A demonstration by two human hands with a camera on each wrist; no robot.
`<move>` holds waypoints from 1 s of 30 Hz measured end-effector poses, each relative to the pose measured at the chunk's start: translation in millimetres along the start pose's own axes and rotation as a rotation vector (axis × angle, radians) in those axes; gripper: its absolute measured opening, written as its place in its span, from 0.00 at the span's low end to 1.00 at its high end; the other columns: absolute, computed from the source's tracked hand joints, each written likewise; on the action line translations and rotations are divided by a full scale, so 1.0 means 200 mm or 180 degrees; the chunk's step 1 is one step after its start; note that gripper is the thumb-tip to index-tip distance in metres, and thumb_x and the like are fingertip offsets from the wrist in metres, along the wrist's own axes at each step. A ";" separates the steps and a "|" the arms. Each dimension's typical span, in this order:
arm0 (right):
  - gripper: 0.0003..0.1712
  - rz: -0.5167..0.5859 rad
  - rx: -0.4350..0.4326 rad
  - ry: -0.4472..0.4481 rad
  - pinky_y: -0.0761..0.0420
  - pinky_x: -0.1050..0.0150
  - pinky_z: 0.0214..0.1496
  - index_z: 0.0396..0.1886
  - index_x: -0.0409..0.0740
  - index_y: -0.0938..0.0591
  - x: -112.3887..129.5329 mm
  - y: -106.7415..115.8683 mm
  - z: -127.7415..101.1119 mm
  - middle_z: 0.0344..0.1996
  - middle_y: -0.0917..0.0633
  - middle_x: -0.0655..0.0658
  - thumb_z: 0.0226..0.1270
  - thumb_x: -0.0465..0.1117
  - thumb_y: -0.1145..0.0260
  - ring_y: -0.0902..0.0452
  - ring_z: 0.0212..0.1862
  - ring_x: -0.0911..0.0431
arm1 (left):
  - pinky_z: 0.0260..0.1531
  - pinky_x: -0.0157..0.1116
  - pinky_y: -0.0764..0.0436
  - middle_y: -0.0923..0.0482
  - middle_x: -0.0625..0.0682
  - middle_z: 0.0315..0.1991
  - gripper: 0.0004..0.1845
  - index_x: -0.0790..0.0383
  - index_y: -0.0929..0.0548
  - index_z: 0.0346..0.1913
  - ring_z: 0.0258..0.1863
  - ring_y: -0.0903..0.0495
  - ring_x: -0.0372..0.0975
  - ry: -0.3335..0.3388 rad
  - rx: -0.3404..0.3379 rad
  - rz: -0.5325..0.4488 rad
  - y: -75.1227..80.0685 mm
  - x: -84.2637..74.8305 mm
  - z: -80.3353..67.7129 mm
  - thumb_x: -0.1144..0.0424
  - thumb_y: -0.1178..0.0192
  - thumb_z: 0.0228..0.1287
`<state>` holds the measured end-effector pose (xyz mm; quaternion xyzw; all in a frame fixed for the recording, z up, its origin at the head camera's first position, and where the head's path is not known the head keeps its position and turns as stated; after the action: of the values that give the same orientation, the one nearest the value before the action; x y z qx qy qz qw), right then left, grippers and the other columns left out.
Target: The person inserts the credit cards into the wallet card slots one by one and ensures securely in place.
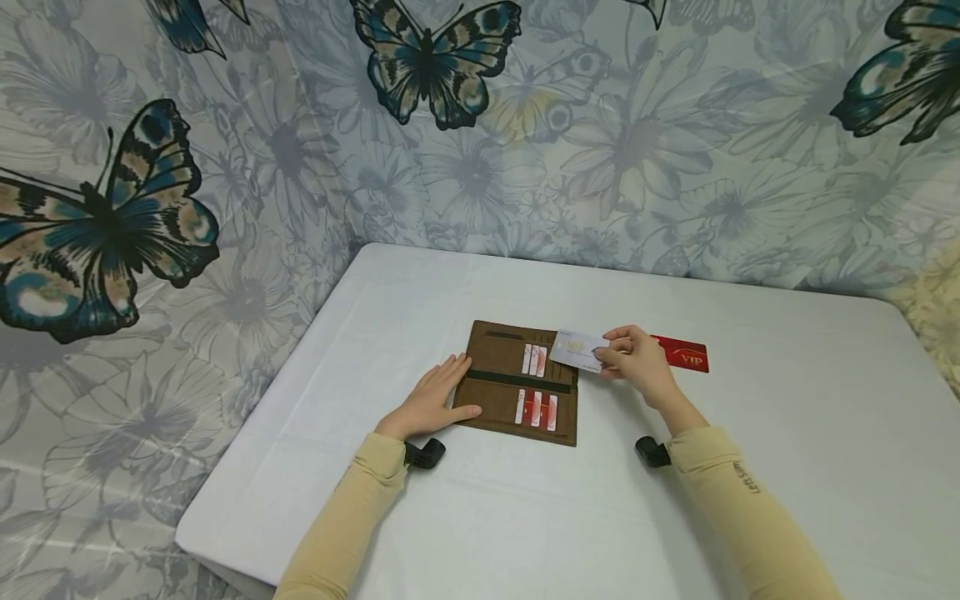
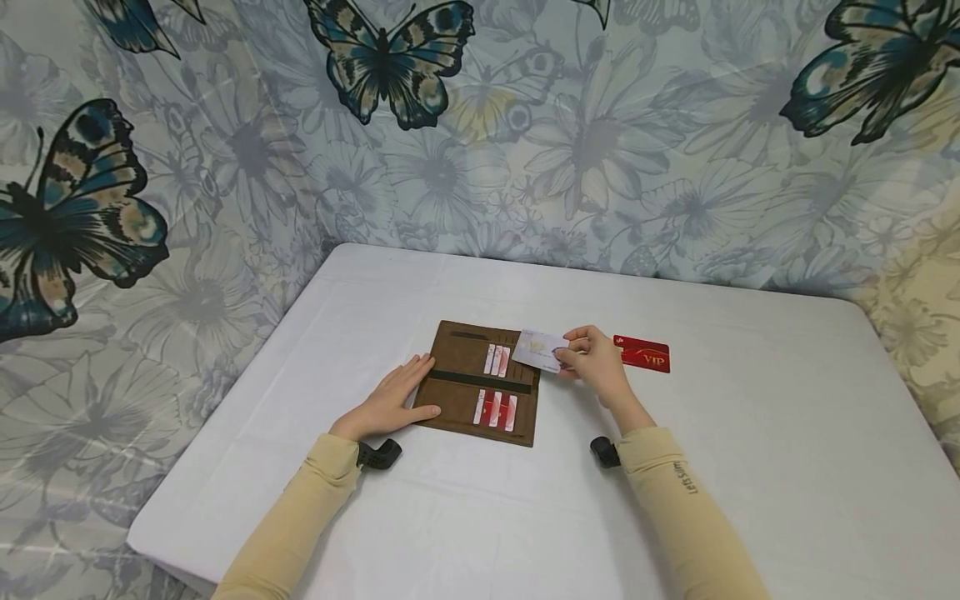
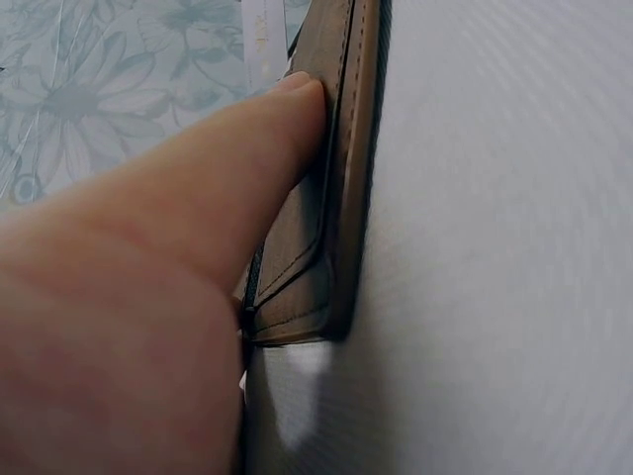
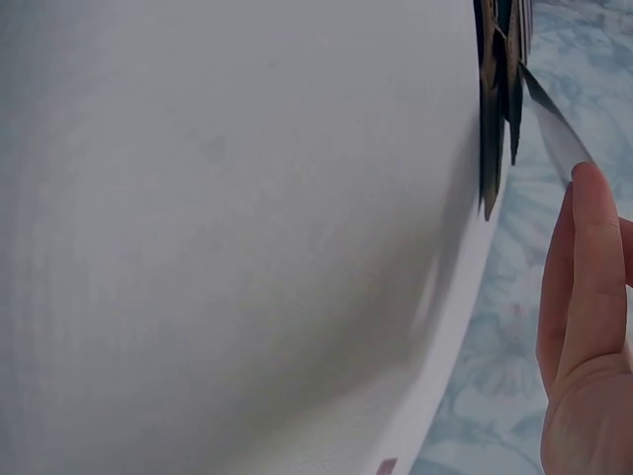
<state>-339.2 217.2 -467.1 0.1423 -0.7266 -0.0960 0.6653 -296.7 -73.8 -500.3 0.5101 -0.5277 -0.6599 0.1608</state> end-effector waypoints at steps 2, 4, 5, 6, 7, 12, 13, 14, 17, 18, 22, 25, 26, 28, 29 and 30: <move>0.21 -0.0055 -0.0028 -0.0016 0.18 0.61 0.34 0.51 0.28 0.32 0.00 0.00 0.00 0.31 0.22 0.38 0.63 0.33 0.37 0.22 0.28 0.58 | 0.67 0.41 0.62 0.61 0.52 0.73 0.46 0.60 0.55 0.73 0.71 0.64 0.41 0.0008 0.0008 0.0008 0.00 0.00 0.00 0.40 0.47 0.63; 0.20 -0.0085 -0.0047 -0.0030 0.18 0.62 0.33 0.50 0.28 0.32 0.00 0.00 0.00 0.30 0.22 0.38 0.62 0.33 0.37 0.22 0.28 0.57 | 0.67 0.41 0.62 0.61 0.52 0.73 0.46 0.60 0.55 0.73 0.71 0.64 0.41 0.0005 0.0006 0.0003 0.00 0.00 0.00 0.40 0.47 0.63; 0.20 -0.0096 -0.0050 -0.0039 0.18 0.62 0.32 0.50 0.28 0.32 0.00 -0.01 0.00 0.30 0.22 0.38 0.62 0.33 0.37 0.22 0.27 0.57 | 0.67 0.41 0.62 0.61 0.52 0.73 0.46 0.60 0.55 0.73 0.71 0.64 0.41 0.0004 0.0008 0.0014 0.00 0.00 0.00 0.40 0.47 0.63; 0.20 -0.0094 -0.0043 -0.0046 0.18 0.62 0.32 0.50 0.28 0.32 0.00 -0.01 -0.01 0.30 0.22 0.39 0.62 0.33 0.37 0.22 0.26 0.57 | 0.67 0.41 0.62 0.61 0.52 0.73 0.46 0.60 0.55 0.73 0.71 0.64 0.41 0.0003 0.0012 0.0014 0.00 0.00 0.00 0.40 0.47 0.63; 0.20 -0.0091 -0.0029 -0.0049 0.18 0.61 0.32 0.50 0.28 0.32 0.00 -0.02 -0.01 0.29 0.22 0.39 0.62 0.32 0.37 0.21 0.26 0.57 | 0.67 0.41 0.63 0.61 0.52 0.73 0.46 0.60 0.55 0.73 0.71 0.64 0.41 0.0004 0.0015 0.0013 0.00 0.00 0.00 0.40 0.47 0.63; 0.19 -0.0018 0.0050 -0.0103 0.18 0.59 0.32 0.49 0.28 0.32 0.00 -0.04 -0.02 0.29 0.23 0.38 0.62 0.30 0.38 0.20 0.25 0.56 | 0.67 0.41 0.63 0.62 0.52 0.73 0.46 0.60 0.56 0.73 0.71 0.64 0.41 0.0012 0.0035 0.0020 -0.01 0.00 0.00 0.40 0.48 0.63; 0.18 -0.0011 0.0070 -0.0121 0.18 0.59 0.32 0.48 0.28 0.33 0.00 -0.05 -0.02 0.30 0.22 0.38 0.62 0.30 0.38 0.20 0.25 0.56 | 0.67 0.41 0.63 0.62 0.52 0.73 0.46 0.60 0.56 0.73 0.71 0.64 0.41 0.0010 0.0034 0.0014 0.00 0.00 0.00 0.40 0.48 0.63; 0.18 0.0012 0.0090 -0.0138 0.18 0.59 0.32 0.48 0.28 0.33 0.00 -0.05 -0.02 0.30 0.22 0.37 0.62 0.30 0.38 0.20 0.25 0.56 | 0.67 0.41 0.63 0.62 0.52 0.73 0.46 0.60 0.56 0.73 0.71 0.64 0.41 0.0008 0.0035 0.0010 -0.01 0.00 0.00 0.40 0.48 0.63; 0.18 0.0077 0.0162 -0.0199 0.18 0.59 0.33 0.47 0.28 0.33 -0.01 -0.07 -0.02 0.31 0.22 0.36 0.62 0.31 0.38 0.20 0.26 0.56 | 0.67 0.41 0.63 0.62 0.52 0.73 0.46 0.59 0.56 0.73 0.71 0.64 0.41 0.0001 0.0033 0.0004 -0.01 0.01 0.00 0.39 0.48 0.63; 0.19 0.0089 0.0191 -0.0215 0.18 0.59 0.33 0.47 0.27 0.33 -0.02 -0.07 -0.02 0.31 0.22 0.36 0.62 0.31 0.37 0.20 0.26 0.56 | 0.67 0.41 0.62 0.61 0.52 0.73 0.46 0.59 0.56 0.73 0.71 0.64 0.41 -0.0003 0.0027 -0.0004 -0.01 0.01 0.00 0.39 0.48 0.63; 0.20 0.0090 0.0266 -0.0257 0.18 0.58 0.34 0.49 0.26 0.33 -0.03 -0.08 -0.02 0.33 0.22 0.35 0.62 0.31 0.38 0.21 0.27 0.56 | 0.67 0.41 0.62 0.61 0.52 0.73 0.46 0.59 0.56 0.73 0.71 0.64 0.41 -0.0004 0.0025 -0.0010 -0.01 0.01 0.00 0.39 0.48 0.63; 0.20 0.0042 0.0297 -0.0284 0.18 0.60 0.34 0.49 0.25 0.32 -0.04 -0.08 -0.02 0.35 0.22 0.35 0.62 0.32 0.38 0.21 0.28 0.56 | 0.67 0.41 0.63 0.62 0.52 0.73 0.46 0.59 0.56 0.73 0.71 0.64 0.41 -0.0001 0.0023 -0.0008 -0.01 0.01 0.01 0.39 0.48 0.63; 0.20 0.0011 0.0302 -0.0295 0.18 0.60 0.34 0.50 0.25 0.31 -0.04 -0.08 -0.02 0.35 0.22 0.35 0.62 0.32 0.38 0.21 0.28 0.56 | 0.67 0.41 0.63 0.62 0.52 0.73 0.46 0.59 0.56 0.73 0.71 0.64 0.41 -0.0001 0.0021 -0.0005 -0.01 0.01 0.01 0.39 0.48 0.63; 0.19 -0.0023 0.0313 -0.0324 0.18 0.62 0.34 0.50 0.26 0.30 -0.05 -0.08 -0.02 0.36 0.21 0.35 0.63 0.32 0.38 0.21 0.29 0.56 | 0.67 0.41 0.63 0.62 0.52 0.73 0.46 0.59 0.56 0.73 0.71 0.64 0.41 0.0000 0.0020 -0.0007 -0.01 0.01 0.01 0.40 0.48 0.63; 0.19 -0.0041 0.0322 -0.0341 0.18 0.63 0.34 0.50 0.26 0.29 -0.06 -0.08 -0.02 0.36 0.21 0.35 0.63 0.33 0.38 0.21 0.28 0.56 | 0.67 0.41 0.63 0.62 0.52 0.73 0.46 0.59 0.56 0.73 0.71 0.64 0.40 0.0000 0.0019 0.0002 -0.01 0.02 0.01 0.39 0.48 0.63; 0.19 -0.0045 0.0332 -0.0368 0.18 0.63 0.34 0.50 0.26 0.29 -0.06 -0.08 -0.02 0.36 0.21 0.35 0.63 0.33 0.37 0.21 0.28 0.56 | 0.67 0.41 0.63 0.62 0.52 0.73 0.46 0.59 0.56 0.74 0.71 0.64 0.40 -0.0003 0.0019 0.0008 -0.01 0.01 0.01 0.39 0.48 0.63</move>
<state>-332.5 206.4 -484.0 0.1761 -0.7668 -0.0708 0.6132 -298.5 -74.4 -503.9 0.5096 -0.5304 -0.6584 0.1598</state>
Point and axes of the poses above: each hand's wrist, its own z-axis towards the middle knuckle, its own y-axis out of the back of the hand, x = y × z, the point moved 10 cm from there along z, towards the middle knuckle
